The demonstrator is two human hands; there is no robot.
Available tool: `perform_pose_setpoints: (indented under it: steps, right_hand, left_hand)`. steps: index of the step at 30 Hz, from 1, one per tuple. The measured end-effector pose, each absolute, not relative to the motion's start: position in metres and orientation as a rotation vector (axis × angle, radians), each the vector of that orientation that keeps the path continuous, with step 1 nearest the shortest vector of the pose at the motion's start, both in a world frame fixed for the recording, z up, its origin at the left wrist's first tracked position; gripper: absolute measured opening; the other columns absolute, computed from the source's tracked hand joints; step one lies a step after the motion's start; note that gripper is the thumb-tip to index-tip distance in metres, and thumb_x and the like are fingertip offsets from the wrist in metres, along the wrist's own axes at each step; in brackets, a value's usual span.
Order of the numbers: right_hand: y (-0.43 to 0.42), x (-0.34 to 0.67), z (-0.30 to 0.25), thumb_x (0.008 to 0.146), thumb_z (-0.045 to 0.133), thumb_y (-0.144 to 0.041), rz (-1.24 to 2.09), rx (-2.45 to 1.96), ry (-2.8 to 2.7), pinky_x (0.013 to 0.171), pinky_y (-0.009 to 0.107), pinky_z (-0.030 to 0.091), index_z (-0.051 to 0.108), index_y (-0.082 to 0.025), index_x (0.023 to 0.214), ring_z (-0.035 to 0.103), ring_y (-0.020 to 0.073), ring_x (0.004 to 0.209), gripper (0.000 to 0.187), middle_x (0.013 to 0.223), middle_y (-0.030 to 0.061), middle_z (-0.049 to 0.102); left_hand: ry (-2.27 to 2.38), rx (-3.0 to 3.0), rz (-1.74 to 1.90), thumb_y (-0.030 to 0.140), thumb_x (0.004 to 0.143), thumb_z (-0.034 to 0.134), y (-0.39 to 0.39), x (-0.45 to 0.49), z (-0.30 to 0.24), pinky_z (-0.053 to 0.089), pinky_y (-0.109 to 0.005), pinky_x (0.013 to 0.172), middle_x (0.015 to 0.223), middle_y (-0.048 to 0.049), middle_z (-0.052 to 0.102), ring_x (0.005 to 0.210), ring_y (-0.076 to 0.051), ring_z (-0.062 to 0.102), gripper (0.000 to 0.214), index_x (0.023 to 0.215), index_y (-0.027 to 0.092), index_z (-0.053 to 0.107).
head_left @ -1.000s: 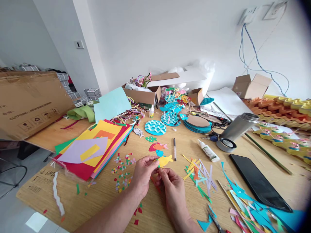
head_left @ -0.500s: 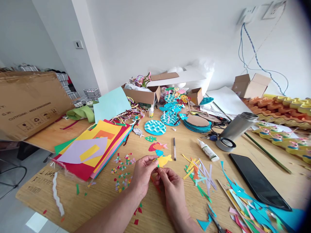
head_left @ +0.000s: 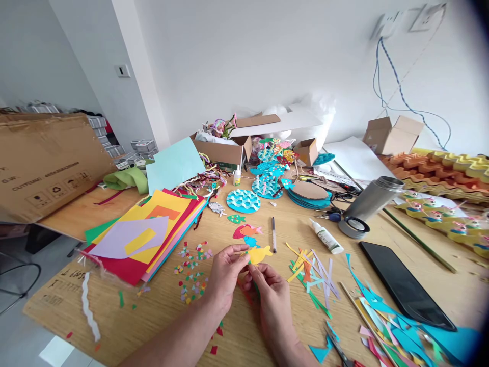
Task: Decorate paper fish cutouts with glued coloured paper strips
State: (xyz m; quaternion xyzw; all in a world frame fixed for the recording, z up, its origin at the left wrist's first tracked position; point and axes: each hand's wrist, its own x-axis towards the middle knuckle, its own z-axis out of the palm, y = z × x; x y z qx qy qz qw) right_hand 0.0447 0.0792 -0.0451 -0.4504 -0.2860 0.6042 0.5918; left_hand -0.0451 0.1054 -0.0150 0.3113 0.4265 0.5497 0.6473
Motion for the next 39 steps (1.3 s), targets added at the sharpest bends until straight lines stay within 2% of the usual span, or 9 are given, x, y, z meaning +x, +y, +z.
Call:
perform_pose_setpoints:
  steps: [5, 10, 12, 16, 20, 31, 39]
  right_hand:
    - [0.079, 0.045, -0.045, 0.064, 0.079, -0.04, 1.421, -1.01, -0.589, 0.046, 0.018, 0.035, 0.056, -0.016, 0.063, 0.045, 0.0071, 0.045, 0.032, 0.048, -0.0041, 0.056]
    - [0.081, 0.048, -0.045, 0.061, 0.081, -0.039, 1.416, -1.011, -0.54, 0.045, 0.017, 0.036, 0.055, -0.017, 0.064, 0.047, 0.0073, 0.044, 0.034, 0.049, -0.0045, 0.057]
    - [0.082, 0.051, -0.045, 0.061, 0.081, -0.039, 1.401, -1.009, -0.556, 0.046, 0.017, 0.036, 0.055, -0.017, 0.064, 0.047, 0.0072, 0.045, 0.034, 0.05, -0.0046, 0.057]
    - [0.083, 0.053, -0.043, 0.061, 0.08, -0.039, 1.369, -1.027, -0.632, 0.048, 0.019, 0.039, 0.056, -0.016, 0.063, 0.049, 0.0079, 0.046, 0.033, 0.051, -0.004, 0.057]
    - [0.082, 0.053, -0.042, 0.063, 0.078, -0.04, 1.396, -1.056, -0.667, 0.043, 0.019, 0.034, 0.054, -0.018, 0.063, 0.046, 0.0083, 0.043, 0.033, 0.049, -0.004, 0.056]
    - [0.085, 0.055, -0.043, 0.066, 0.076, -0.039, 1.325, -1.103, -0.77, 0.047, 0.021, 0.039, 0.057, -0.016, 0.062, 0.05, 0.01, 0.046, 0.03, 0.052, -0.0027, 0.058]
    - [0.083, 0.056, -0.034, 0.065, 0.076, -0.039, 1.322, -1.106, -0.798, 0.05, 0.023, 0.042, 0.057, -0.017, 0.062, 0.052, 0.0116, 0.048, 0.03, 0.052, -0.0029, 0.058]
  left_hand:
    - [0.948, 0.686, 1.223, 0.028, 0.062, 0.077, 0.105, -0.045, -0.015, 0.048, -0.023, 0.058, 0.061, -0.002, 0.064, 0.056, -0.013, 0.059, 0.036, 0.091, 0.011, 0.066]
    - [0.919, 0.659, 1.199, 0.03, 0.062, 0.077, 0.108, -0.048, -0.014, 0.051, -0.028, 0.067, 0.075, -0.0065, 0.069, 0.066, -0.015, 0.062, 0.032, 0.086, 0.011, 0.067]
    - [0.903, 0.675, 1.168, 0.031, 0.064, 0.075, 0.109, -0.05, -0.013, 0.052, -0.028, 0.067, 0.072, -0.0058, 0.068, 0.064, -0.015, 0.061, 0.026, 0.077, 0.011, 0.067]
    - [0.908, 0.728, 1.102, 0.033, 0.064, 0.072, 0.11, -0.052, -0.011, 0.05, -0.026, 0.057, 0.062, -0.0032, 0.063, 0.054, -0.013, 0.057, 0.022, 0.063, 0.012, 0.064]
    - [0.99, 0.759, 1.096, 0.031, 0.062, 0.071, 0.111, -0.053, -0.011, 0.05, -0.026, 0.054, 0.054, -0.0004, 0.058, 0.053, -0.014, 0.056, 0.02, 0.06, 0.014, 0.062]
    - [1.041, 0.901, 1.169, 0.032, 0.064, 0.068, 0.11, -0.051, -0.014, 0.053, -0.031, 0.064, 0.057, -0.0016, 0.059, 0.056, -0.014, 0.054, 0.021, 0.057, 0.012, 0.064]
    - [1.05, 0.922, 1.201, 0.031, 0.067, 0.067, 0.11, -0.05, -0.015, 0.051, -0.029, 0.062, 0.054, -0.0009, 0.058, 0.054, -0.014, 0.055, 0.021, 0.056, 0.014, 0.063]
